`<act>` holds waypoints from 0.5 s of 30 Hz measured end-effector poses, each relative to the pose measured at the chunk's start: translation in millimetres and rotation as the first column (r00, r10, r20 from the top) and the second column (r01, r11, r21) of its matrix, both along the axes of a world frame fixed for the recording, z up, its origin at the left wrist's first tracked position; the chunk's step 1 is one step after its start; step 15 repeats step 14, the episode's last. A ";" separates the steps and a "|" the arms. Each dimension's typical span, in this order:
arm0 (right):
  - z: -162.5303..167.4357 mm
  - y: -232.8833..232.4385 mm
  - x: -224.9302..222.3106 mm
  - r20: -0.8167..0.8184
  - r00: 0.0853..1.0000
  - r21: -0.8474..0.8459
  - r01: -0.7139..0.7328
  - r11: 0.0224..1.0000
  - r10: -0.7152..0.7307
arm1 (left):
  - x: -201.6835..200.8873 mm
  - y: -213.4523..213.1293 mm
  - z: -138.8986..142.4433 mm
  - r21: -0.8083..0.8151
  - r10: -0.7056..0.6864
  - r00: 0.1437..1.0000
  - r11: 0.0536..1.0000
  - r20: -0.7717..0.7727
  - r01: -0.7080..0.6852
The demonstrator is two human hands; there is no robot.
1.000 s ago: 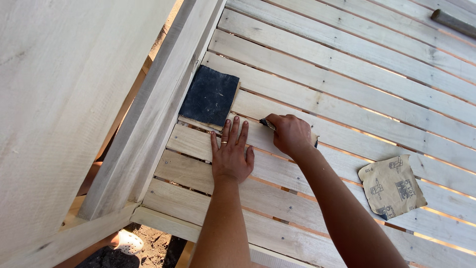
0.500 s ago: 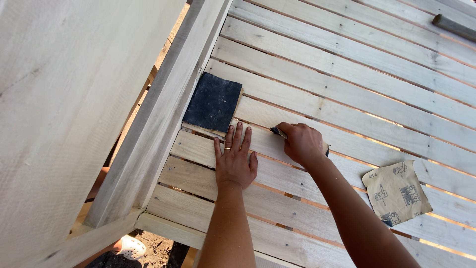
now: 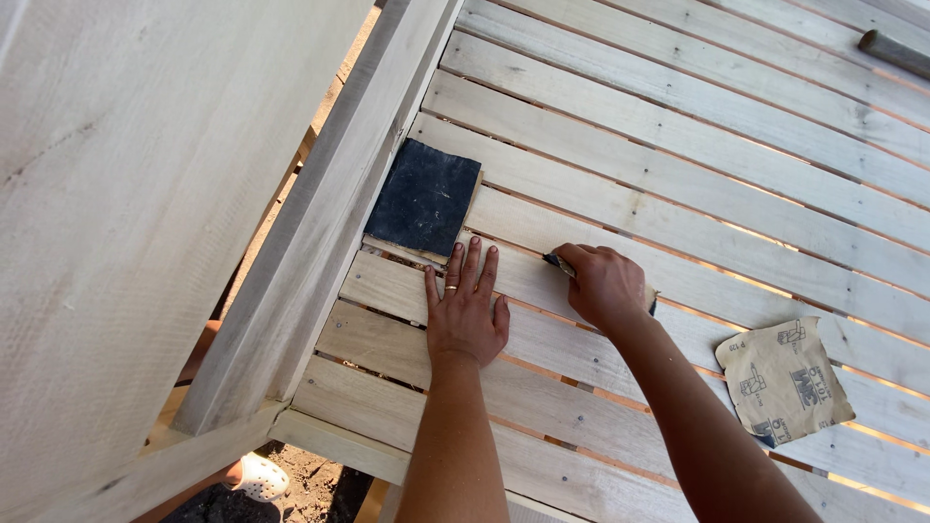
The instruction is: The person sands the slatted wooden panels of furniture frames by hand, rubbing sandpaper back and forth across the boards and moving between different sections of the frame. They reposition sandpaper sheets and continue sanding other areas of the slats.
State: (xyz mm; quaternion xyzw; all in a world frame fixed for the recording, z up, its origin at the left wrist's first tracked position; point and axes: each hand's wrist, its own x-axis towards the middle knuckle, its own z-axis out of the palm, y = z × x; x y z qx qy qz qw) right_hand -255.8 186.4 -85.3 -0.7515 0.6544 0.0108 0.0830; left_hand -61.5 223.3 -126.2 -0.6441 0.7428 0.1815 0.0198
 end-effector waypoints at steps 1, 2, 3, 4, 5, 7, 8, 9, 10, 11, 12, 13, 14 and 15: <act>-5.0 -2.8 6.8 0.024 0.999 -0.078 -0.044 0.996 0.046 | -0.3 -0.6 -1.6 -0.001 0.004 1.000 1.000 -0.007 -0.004; -12.0 -6.2 18.1 0.045 0.994 -0.155 -0.087 0.984 0.095 | -1.0 -0.4 -3.9 -0.022 0.002 1.000 1.000 -0.005 -0.002; -17.4 -8.7 27.1 0.063 0.987 -0.233 -0.127 0.964 0.145 | -1.6 -1.5 -6.2 -0.045 0.001 1.000 0.999 -0.002 -0.001; -20.1 -10.3 32.4 0.069 0.988 -0.224 -0.120 0.967 0.139 | -0.7 -2.5 -7.8 -0.072 -0.001 1.000 0.997 0.002 0.001; -21.6 -10.9 36.2 0.074 0.989 -0.214 -0.108 0.971 0.126 | 1.2 -1.9 -8.6 -0.068 0.002 1.000 0.998 -0.005 -0.002; -19.0 -6.4 32.8 0.061 0.995 -0.154 -0.066 0.986 0.076 | 1.4 -1.4 -6.6 -0.061 -0.003 1.000 0.998 -0.027 0.002; -15.1 -2.0 27.2 0.044 0.998 -0.112 -0.039 0.993 0.044 | 1.6 -3.0 -2.9 -0.057 -0.002 1.000 0.998 -0.022 0.000; -11.1 1.8 20.9 0.025 1.000 -0.069 -0.009 0.998 0.010 | 1.9 -2.0 2.3 -0.053 -0.002 1.000 0.999 -0.018 0.001; -8.9 5.5 15.9 0.024 1.000 -0.094 -0.014 0.995 0.017 | 1.0 -0.1 7.9 -0.043 -0.003 1.000 0.999 -0.014 0.002; -8.3 7.8 12.6 0.024 0.999 -0.119 -0.024 0.993 0.027 | -0.4 0.2 14.1 -0.039 -0.004 1.000 0.999 -0.017 0.003; -8.6 6.9 10.5 0.026 0.999 -0.143 -0.037 0.989 0.041 | -0.6 -0.2 20.7 -0.036 0.000 1.000 0.999 -0.016 -0.001; -11.0 4.3 11.3 0.027 0.999 -0.144 -0.043 0.989 0.048 | 0.3 -0.5 27.5 -0.031 0.006 1.000 1.000 -0.013 -0.006; -15.7 0.9 16.4 0.029 0.998 -0.142 -0.051 0.989 0.056 | 11.9 -2.5 33.8 -0.031 0.009 1.000 0.999 -0.010 -0.009; -15.7 0.9 16.4 0.029 0.998 -0.142 -0.051 0.989 0.056 | 11.9 -2.5 33.8 -0.031 0.009 1.000 0.999 -0.010 -0.009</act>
